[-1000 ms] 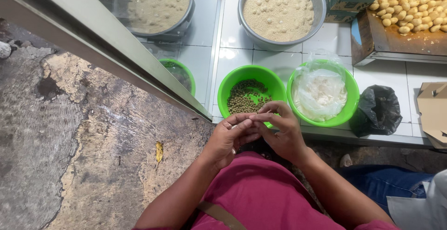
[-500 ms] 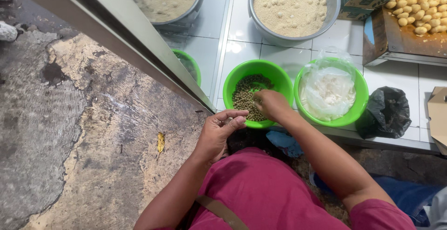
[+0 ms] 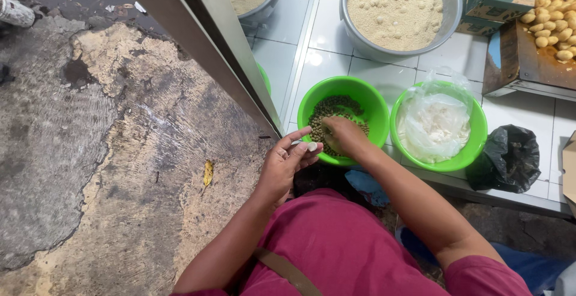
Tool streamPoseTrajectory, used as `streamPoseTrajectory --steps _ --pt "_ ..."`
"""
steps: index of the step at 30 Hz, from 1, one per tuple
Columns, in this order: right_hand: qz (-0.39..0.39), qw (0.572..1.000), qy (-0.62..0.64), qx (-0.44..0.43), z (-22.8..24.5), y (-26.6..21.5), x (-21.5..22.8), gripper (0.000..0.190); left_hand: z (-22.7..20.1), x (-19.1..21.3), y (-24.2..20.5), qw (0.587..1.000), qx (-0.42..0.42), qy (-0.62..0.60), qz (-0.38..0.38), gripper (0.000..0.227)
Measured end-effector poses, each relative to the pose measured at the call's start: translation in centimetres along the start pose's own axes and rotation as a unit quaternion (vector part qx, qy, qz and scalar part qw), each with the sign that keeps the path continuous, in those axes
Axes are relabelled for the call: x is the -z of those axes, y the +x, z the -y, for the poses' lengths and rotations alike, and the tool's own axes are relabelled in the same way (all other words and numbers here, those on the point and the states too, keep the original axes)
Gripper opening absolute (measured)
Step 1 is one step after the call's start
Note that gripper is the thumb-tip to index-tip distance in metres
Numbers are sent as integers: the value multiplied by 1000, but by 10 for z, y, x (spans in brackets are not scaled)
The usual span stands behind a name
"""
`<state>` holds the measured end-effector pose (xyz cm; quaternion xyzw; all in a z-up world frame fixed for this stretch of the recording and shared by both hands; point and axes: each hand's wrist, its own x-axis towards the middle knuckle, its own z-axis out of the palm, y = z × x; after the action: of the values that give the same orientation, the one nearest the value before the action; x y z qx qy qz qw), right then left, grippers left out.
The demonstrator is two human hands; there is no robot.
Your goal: The person repeatedly takes small pieces of white dough, flattens them in their palm, scoops a small amount of green filling from a green bowl, and encloses the filling to form small balls. The process is repeated continuously at a street food stall.
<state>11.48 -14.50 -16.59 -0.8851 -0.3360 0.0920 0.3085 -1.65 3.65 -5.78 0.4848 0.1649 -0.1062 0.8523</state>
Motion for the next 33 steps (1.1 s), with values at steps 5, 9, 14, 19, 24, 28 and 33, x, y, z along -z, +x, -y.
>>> streamPoseTrajectory --steps 5,9,14,19,24,28,33 --pt "-82 964 243 -75 60 -23 62 28 -1 -2 3 1000 1 7 19 37" --pt "-163 970 154 97 100 -52 95 27 2 -11 4 998 25 -15 49 37" --pt "-242 948 4 207 116 -68 107 31 -6 -28 2 991 32 -84 102 28" --pt "-295 943 67 141 117 -83 111 27 -16 -42 -1 986 78 -80 122 26" --pt "-280 951 88 95 124 -94 121 28 -13 -56 -2 977 102 -139 126 16" --pt "-263 953 142 57 129 -96 125 28 -12 -63 -2 972 124 -153 127 17" --pt "-261 948 180 43 126 -102 123 25 -18 -63 -3 963 171 -157 138 22"
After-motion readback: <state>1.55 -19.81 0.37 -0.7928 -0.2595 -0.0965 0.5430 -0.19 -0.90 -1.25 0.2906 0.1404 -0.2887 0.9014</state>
